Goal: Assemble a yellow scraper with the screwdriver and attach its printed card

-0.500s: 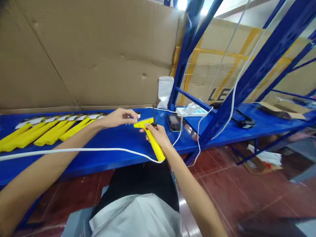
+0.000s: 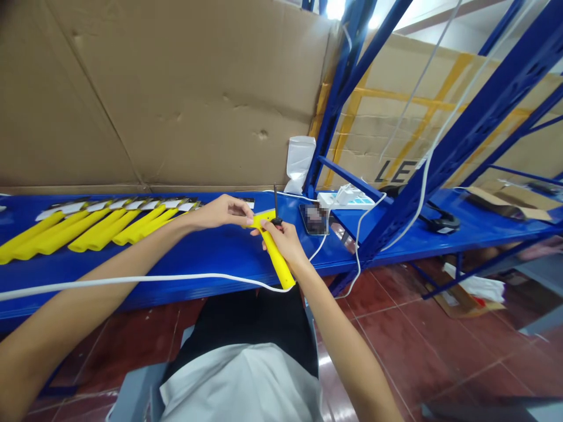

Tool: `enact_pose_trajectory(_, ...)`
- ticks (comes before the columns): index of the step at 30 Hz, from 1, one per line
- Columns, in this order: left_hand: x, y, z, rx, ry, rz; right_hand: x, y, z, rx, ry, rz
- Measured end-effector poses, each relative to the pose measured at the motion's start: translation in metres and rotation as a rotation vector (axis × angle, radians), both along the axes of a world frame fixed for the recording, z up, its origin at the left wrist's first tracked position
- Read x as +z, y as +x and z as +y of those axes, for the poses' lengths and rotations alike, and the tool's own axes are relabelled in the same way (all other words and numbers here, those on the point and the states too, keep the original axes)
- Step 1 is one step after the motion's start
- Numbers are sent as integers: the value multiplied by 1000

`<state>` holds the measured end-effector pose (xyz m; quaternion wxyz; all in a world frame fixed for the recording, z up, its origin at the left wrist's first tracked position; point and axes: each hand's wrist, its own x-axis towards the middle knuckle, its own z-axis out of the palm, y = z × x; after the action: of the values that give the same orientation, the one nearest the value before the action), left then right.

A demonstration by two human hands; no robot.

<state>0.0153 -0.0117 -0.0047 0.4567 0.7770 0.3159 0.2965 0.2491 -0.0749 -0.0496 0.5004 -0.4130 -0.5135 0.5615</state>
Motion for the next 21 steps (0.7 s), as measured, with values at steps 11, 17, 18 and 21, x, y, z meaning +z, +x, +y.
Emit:
enact_pose_trajectory(11, -2, 0, 0, 16, -49, -66, 0, 0, 0, 3, 3, 6)
enact_pose_trajectory(17, -14, -14, 21, 220, 173, 43, -4, 0, 1, -68, 75, 78)
enact_pose_trajectory(18, -18, -19, 27, 250, 249, 106, -4, 0, 1, -77, 86, 86)
enact_pose_trajectory(21, -30, -35, 43, 288, 428, 331, -4, 0, 0, -94, 113, 106)
